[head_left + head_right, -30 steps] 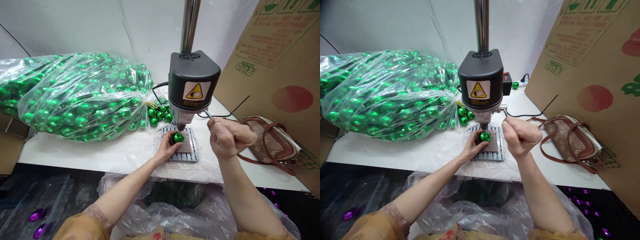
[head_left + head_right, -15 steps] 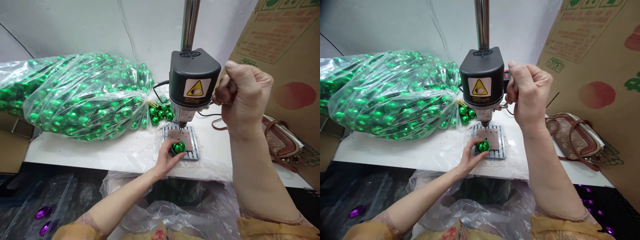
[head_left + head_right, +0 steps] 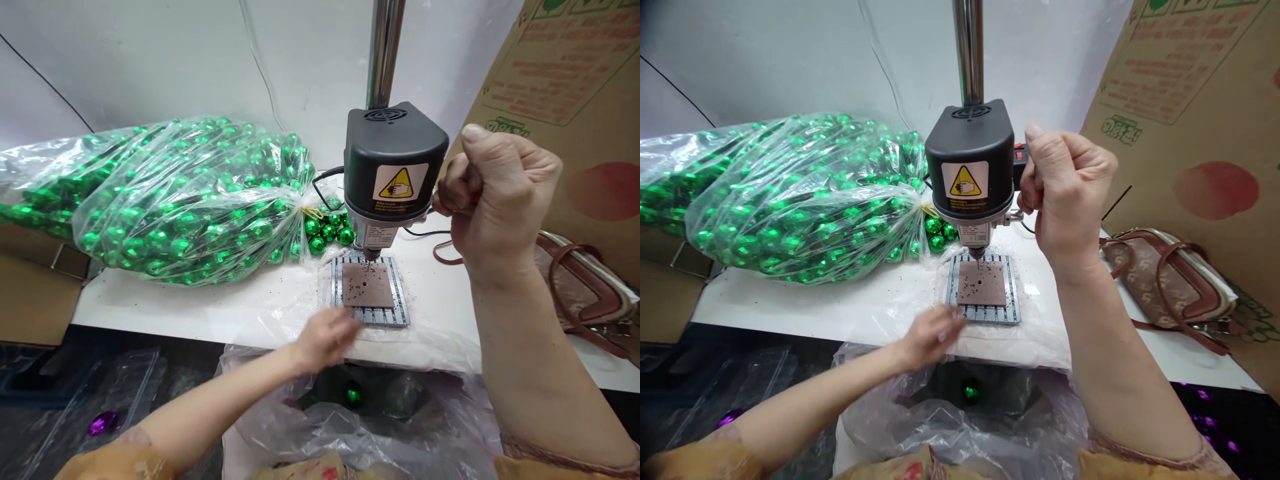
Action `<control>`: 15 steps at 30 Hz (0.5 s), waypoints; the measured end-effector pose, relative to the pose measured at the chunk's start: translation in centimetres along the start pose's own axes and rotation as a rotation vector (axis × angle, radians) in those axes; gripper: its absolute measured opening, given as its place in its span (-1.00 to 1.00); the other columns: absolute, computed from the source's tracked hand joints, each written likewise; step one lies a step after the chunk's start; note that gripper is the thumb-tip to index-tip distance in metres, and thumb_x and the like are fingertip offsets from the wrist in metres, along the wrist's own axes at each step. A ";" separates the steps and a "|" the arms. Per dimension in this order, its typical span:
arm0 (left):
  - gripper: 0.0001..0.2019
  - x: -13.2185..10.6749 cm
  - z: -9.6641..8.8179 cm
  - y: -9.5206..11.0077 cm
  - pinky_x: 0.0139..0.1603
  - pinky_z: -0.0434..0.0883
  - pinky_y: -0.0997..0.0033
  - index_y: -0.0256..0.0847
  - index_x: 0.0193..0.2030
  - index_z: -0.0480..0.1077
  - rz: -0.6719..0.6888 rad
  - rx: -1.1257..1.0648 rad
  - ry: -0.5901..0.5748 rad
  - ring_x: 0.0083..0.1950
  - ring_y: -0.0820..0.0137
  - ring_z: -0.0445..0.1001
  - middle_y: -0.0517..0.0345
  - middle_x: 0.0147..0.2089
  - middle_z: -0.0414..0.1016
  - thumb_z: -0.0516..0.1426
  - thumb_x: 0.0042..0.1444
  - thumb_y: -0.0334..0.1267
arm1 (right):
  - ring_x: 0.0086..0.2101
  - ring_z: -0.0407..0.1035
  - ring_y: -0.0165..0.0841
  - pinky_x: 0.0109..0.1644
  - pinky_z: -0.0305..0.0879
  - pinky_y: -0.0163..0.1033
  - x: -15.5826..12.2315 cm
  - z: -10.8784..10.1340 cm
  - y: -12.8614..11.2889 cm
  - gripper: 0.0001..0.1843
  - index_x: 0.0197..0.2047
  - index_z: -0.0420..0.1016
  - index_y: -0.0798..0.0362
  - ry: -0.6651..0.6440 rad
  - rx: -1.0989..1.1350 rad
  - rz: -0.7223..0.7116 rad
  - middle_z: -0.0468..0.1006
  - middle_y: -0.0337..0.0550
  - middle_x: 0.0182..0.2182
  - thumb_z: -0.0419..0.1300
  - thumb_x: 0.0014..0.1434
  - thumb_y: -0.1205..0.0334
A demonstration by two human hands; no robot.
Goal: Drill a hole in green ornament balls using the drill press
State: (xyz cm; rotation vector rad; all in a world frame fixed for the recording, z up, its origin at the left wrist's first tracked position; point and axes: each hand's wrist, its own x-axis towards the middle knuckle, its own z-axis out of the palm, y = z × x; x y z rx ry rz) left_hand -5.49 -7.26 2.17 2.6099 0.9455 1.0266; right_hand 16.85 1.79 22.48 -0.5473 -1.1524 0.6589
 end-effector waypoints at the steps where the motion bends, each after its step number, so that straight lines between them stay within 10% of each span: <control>1: -0.77 1.7 -0.5 -1.9 -0.12 0.54 0.23 -0.07 0.06 0.45 -0.118 0.038 0.083 -0.09 0.24 0.56 0.03 -0.10 0.55 0.07 0.33 -0.35 | -0.78 -0.02 -0.58 -0.70 -0.12 -0.28 0.0 0.0 0.0 -0.49 -0.72 0.14 0.01 0.006 -0.002 -0.002 0.17 -0.41 -0.81 0.26 0.16 0.27; 8: -0.62 10.6 -2.0 -12.4 0.13 0.42 0.04 -0.17 0.08 0.46 -0.699 0.445 -0.118 0.16 -0.03 0.41 -0.14 0.05 0.44 0.30 0.10 -0.44 | -0.76 -0.02 -0.62 -0.69 -0.10 -0.35 -0.1 0.1 -0.1 -0.51 -0.71 0.14 0.03 0.019 -0.008 0.021 0.17 -0.43 -0.80 0.22 0.18 0.27; 11: -0.63 10.9 -1.9 -13.2 0.12 0.41 0.09 -0.15 0.01 0.48 -0.717 0.403 -0.117 0.12 0.01 0.44 -0.08 0.01 0.46 0.34 0.05 -0.42 | -0.77 -0.02 -0.62 -0.70 -0.09 -0.36 -0.1 0.1 -0.1 -0.50 -0.71 0.13 0.03 0.013 -0.007 0.020 0.17 -0.43 -0.80 0.24 0.18 0.25; 15: -0.63 9.6 -1.2 -11.4 0.03 0.46 0.18 -0.14 0.08 0.42 -0.775 -0.220 0.230 -0.04 0.19 0.53 0.03 -0.09 0.52 0.29 0.17 -0.13 | -0.76 -0.02 -0.62 -0.69 -0.08 -0.36 -0.1 0.2 0.0 -0.49 -0.70 0.12 0.02 0.014 -0.003 0.007 0.17 -0.44 -0.80 0.26 0.18 0.22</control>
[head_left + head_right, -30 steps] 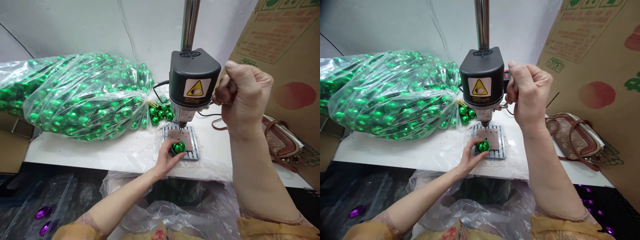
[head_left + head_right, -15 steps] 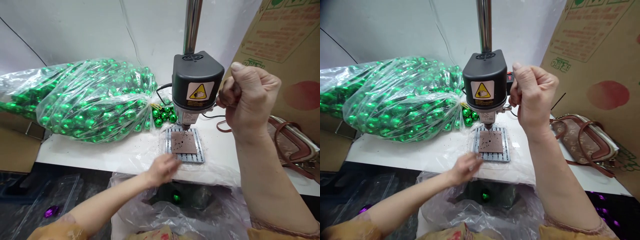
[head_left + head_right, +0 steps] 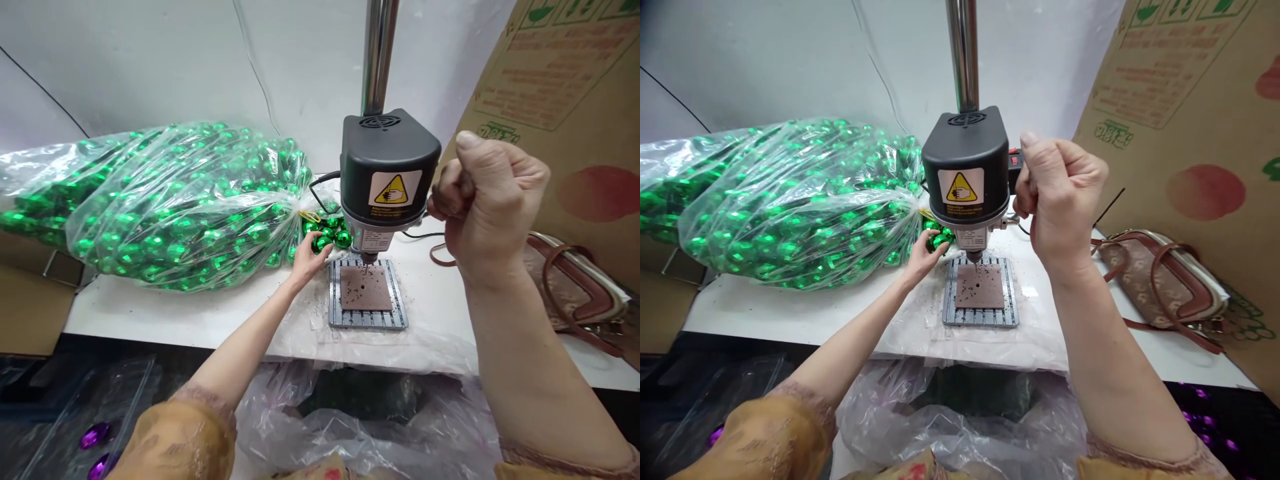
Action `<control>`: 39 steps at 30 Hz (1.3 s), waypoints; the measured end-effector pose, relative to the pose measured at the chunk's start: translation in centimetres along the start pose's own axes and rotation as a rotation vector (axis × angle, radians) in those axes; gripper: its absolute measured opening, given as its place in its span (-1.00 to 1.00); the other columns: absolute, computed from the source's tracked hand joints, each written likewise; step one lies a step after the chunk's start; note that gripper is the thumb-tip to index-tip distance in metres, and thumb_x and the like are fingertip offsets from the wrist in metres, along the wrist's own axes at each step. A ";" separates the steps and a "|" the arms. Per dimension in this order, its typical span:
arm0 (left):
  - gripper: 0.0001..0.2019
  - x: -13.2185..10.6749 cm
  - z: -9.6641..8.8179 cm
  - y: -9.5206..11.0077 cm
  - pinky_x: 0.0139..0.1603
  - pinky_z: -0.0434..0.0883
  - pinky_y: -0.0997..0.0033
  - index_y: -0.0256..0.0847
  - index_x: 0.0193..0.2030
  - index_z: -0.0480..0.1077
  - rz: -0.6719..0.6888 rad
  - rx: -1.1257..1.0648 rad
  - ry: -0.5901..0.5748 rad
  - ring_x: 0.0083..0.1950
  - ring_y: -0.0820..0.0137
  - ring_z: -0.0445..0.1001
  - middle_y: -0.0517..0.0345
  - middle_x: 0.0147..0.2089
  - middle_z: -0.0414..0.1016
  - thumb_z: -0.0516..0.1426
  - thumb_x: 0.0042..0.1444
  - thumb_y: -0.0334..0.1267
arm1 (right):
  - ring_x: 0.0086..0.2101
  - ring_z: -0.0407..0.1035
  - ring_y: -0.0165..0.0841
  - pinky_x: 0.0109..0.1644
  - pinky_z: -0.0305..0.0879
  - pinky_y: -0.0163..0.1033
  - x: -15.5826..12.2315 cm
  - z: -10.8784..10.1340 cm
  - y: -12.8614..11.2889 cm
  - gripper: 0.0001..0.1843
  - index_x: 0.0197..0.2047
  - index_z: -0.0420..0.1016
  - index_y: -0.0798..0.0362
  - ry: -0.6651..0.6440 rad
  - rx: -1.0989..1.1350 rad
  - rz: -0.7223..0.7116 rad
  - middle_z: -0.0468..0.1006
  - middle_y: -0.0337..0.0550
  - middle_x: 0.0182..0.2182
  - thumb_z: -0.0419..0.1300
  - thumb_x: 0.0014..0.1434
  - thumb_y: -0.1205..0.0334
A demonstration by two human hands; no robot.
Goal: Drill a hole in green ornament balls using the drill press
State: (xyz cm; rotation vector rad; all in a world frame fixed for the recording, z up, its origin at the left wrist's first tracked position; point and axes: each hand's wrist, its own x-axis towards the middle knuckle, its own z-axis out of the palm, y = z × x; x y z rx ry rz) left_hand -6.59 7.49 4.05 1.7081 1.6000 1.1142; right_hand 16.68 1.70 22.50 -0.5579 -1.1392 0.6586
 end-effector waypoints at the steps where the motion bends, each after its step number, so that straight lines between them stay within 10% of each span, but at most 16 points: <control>1: -0.60 -0.9 0.3 0.2 0.00 0.48 0.19 -0.15 0.10 0.40 -0.054 -0.247 -0.017 -0.07 0.22 0.55 0.03 -0.09 0.54 0.27 0.19 -0.05 | -0.76 -0.02 -0.63 -0.68 -0.08 -0.36 0.0 0.0 0.0 -0.49 -0.70 0.13 0.02 -0.001 -0.001 -0.005 0.16 -0.44 -0.79 0.25 0.18 0.22; 6: -0.41 -4.8 2.6 1.1 0.09 0.49 0.17 -0.19 0.10 0.43 -0.180 -0.776 -0.197 0.00 0.25 0.58 0.01 0.01 0.59 0.41 -0.01 0.03 | -0.77 -0.04 -0.61 -0.70 -0.11 -0.33 0.0 0.1 0.1 -0.49 -0.70 0.12 0.01 0.012 0.024 -0.029 0.14 -0.43 -0.80 0.25 0.18 0.26; 39: -0.42 -8.2 6.3 1.6 0.18 0.45 0.08 -0.17 0.12 0.41 0.087 -0.454 -0.215 0.07 0.15 0.53 -0.03 0.04 0.55 0.40 0.04 0.05 | -0.75 -0.05 -0.60 -0.71 -0.13 -0.29 0.7 -0.2 1.0 -0.32 -0.69 0.02 -0.01 -0.006 -0.038 -0.018 0.10 -0.41 -0.82 0.33 0.11 -0.18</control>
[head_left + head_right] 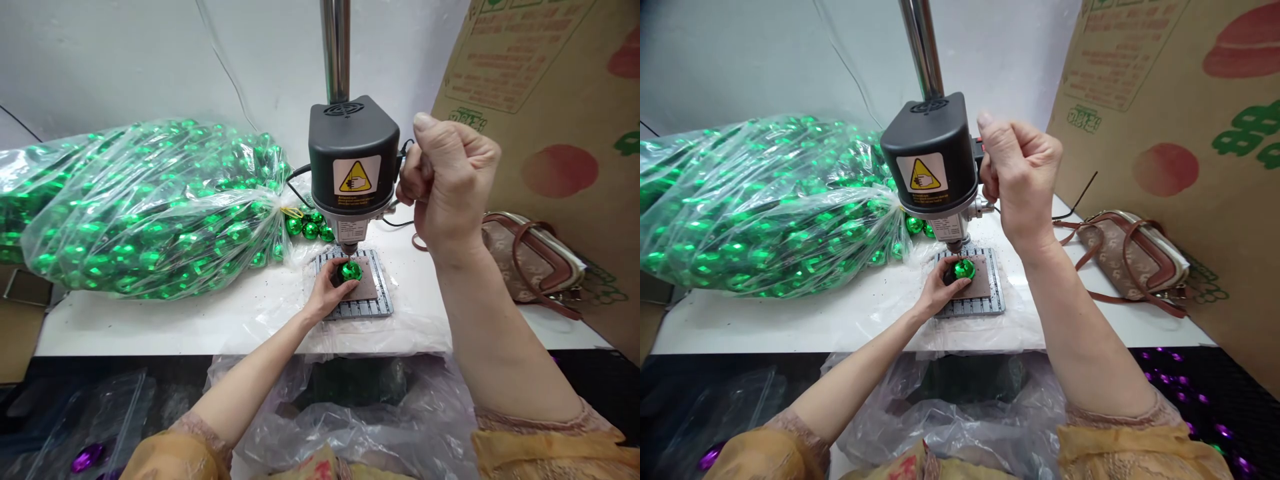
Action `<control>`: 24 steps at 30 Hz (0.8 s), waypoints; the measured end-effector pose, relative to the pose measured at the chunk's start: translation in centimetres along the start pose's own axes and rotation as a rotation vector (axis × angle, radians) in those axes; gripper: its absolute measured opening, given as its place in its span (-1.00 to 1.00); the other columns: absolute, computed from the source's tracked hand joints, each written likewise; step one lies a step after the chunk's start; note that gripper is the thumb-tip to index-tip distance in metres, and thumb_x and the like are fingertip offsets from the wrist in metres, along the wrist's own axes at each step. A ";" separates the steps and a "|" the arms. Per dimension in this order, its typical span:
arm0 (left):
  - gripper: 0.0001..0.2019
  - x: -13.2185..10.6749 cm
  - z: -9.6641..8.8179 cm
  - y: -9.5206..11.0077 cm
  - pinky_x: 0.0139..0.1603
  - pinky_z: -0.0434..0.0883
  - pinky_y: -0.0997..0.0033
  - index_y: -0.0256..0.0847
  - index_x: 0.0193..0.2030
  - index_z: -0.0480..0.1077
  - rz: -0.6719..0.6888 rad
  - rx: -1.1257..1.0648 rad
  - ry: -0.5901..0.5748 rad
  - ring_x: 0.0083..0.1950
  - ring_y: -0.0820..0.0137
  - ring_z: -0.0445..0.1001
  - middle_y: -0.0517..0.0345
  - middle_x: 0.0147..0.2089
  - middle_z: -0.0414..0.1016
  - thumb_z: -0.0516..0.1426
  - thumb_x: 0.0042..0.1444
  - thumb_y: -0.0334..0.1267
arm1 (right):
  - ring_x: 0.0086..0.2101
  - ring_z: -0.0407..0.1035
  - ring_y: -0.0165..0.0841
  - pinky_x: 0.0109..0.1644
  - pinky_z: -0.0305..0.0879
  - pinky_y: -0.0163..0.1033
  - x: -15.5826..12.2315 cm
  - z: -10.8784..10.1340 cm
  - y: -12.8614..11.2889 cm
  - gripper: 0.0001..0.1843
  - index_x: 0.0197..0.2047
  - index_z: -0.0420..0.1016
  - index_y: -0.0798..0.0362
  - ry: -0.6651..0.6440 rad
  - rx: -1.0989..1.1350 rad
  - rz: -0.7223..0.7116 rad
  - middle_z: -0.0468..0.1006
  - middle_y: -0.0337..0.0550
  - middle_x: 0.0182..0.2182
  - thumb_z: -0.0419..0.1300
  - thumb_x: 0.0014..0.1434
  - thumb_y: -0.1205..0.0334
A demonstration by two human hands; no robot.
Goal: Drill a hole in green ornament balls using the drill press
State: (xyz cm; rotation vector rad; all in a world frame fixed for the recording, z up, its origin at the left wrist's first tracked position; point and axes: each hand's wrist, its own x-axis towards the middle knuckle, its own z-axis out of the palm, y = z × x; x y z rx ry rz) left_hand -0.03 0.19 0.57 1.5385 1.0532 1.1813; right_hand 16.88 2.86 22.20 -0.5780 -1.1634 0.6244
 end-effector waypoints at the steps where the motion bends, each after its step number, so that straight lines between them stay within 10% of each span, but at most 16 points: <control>1: -0.42 0.0 0.0 -0.1 0.21 0.43 0.06 -0.17 0.12 0.40 0.007 0.003 0.007 0.10 0.14 0.53 -0.04 0.05 0.54 0.40 0.04 0.04 | -0.75 -0.04 -0.60 -0.70 -0.12 -0.29 0.0 0.0 0.0 -0.33 -0.69 0.03 -0.01 -0.002 0.003 -0.001 0.11 -0.41 -0.81 0.33 0.11 -0.17; 24: -0.47 -0.1 -0.2 -1.4 0.29 0.37 0.01 -0.11 0.15 0.40 0.039 0.089 0.013 0.22 0.08 0.45 -0.04 0.14 0.49 0.40 0.07 -0.08 | -0.76 -0.10 -0.56 -0.63 -0.19 -0.24 -5.5 -1.2 1.4 -0.37 -0.70 -0.06 0.04 0.091 0.025 -0.211 0.00 -0.42 -0.79 0.27 0.17 0.13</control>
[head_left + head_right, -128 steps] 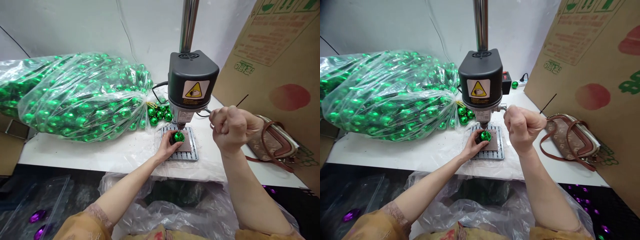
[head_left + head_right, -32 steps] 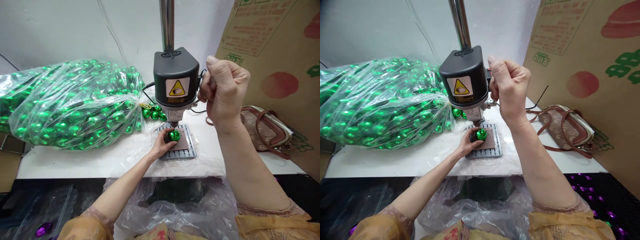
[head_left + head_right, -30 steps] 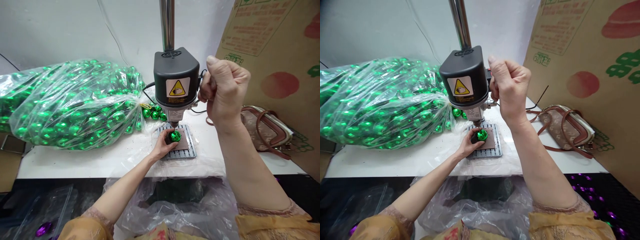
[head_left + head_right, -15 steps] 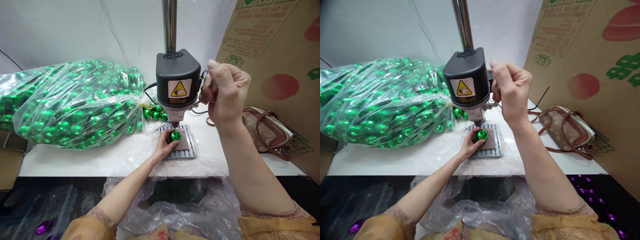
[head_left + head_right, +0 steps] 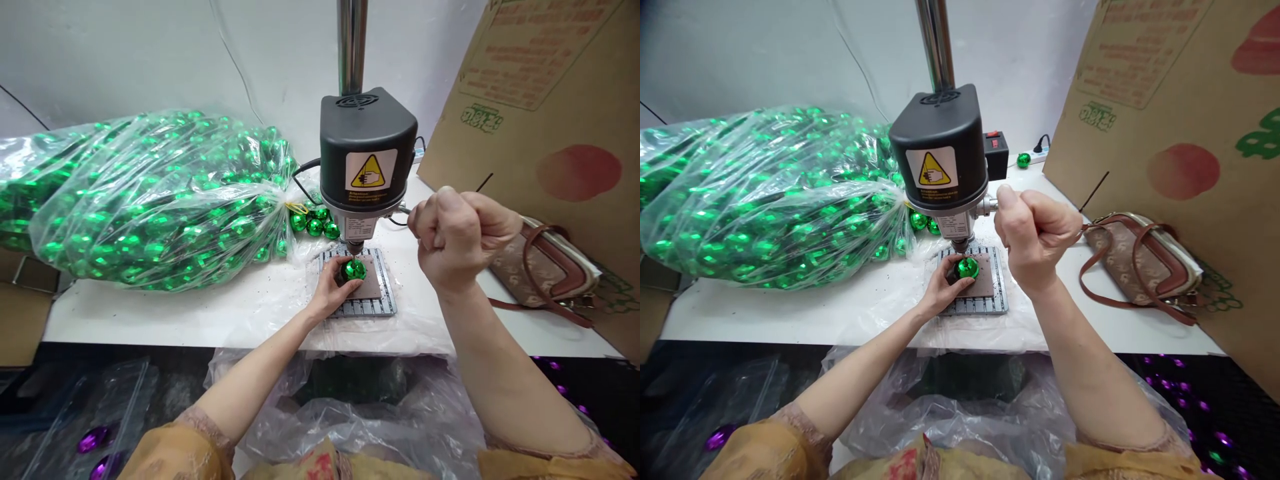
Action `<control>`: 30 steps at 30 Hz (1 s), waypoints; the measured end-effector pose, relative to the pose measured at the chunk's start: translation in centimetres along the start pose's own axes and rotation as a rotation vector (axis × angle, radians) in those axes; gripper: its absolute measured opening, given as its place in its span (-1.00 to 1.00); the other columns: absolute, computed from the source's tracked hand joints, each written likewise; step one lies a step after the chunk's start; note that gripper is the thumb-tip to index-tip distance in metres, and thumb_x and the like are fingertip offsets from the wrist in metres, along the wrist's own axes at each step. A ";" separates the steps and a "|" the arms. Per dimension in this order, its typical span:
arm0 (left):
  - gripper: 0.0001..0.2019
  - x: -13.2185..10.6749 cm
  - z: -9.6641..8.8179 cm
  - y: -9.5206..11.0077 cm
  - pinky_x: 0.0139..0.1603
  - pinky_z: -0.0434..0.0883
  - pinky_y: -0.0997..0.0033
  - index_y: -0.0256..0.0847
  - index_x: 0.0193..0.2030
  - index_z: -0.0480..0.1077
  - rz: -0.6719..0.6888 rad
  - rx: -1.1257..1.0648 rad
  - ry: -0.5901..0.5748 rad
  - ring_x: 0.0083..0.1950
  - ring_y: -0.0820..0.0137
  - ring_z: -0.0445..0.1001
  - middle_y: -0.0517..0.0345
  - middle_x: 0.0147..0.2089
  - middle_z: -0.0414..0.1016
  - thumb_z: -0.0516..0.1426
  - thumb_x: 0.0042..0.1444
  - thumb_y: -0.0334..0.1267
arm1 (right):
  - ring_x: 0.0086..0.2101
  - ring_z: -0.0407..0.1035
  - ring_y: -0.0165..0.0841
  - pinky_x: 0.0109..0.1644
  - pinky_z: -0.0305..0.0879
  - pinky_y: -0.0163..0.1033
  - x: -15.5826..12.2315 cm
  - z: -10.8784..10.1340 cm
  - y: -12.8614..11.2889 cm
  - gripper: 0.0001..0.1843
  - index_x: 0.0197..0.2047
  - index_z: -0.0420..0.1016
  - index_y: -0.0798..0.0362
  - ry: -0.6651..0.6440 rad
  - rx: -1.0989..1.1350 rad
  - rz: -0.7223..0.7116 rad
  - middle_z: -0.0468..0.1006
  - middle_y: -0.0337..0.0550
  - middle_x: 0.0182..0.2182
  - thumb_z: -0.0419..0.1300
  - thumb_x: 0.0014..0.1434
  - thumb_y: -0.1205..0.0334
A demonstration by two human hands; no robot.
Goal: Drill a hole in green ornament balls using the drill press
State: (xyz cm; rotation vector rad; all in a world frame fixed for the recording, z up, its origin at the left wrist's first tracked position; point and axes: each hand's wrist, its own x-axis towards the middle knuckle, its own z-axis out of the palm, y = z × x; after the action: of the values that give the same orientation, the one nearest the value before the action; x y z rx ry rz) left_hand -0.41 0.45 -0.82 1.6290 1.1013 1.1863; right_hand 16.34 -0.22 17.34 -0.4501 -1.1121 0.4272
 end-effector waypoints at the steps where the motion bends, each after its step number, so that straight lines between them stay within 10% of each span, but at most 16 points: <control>1: -0.47 0.0 0.0 0.0 0.30 0.36 0.01 -0.10 0.14 0.41 -0.001 -0.002 0.003 0.23 0.08 0.44 -0.04 0.15 0.48 0.40 0.06 -0.09 | -0.76 -0.10 -0.56 -0.63 -0.18 -0.24 -0.1 -0.1 0.1 -0.36 -0.70 -0.09 0.04 -0.002 0.003 -0.003 -0.01 -0.41 -0.79 0.26 0.17 0.13; 30: -0.46 -0.1 0.1 -0.4 0.32 0.32 0.03 -0.11 0.15 0.39 0.005 -0.018 0.013 0.24 0.10 0.43 -0.04 0.16 0.45 0.40 0.06 -0.09 | -0.65 -0.05 -0.61 -0.53 -0.04 -0.29 -2.4 -2.3 2.5 -0.48 -0.62 -0.12 0.07 -0.162 0.037 -0.317 0.02 -0.38 -0.68 0.18 0.13 0.48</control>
State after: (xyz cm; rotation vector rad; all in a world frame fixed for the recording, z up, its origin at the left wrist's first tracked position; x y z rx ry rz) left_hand -0.44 0.49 -1.18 1.6133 1.0929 1.2086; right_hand 17.23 0.29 13.30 -0.2030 -1.3053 0.2064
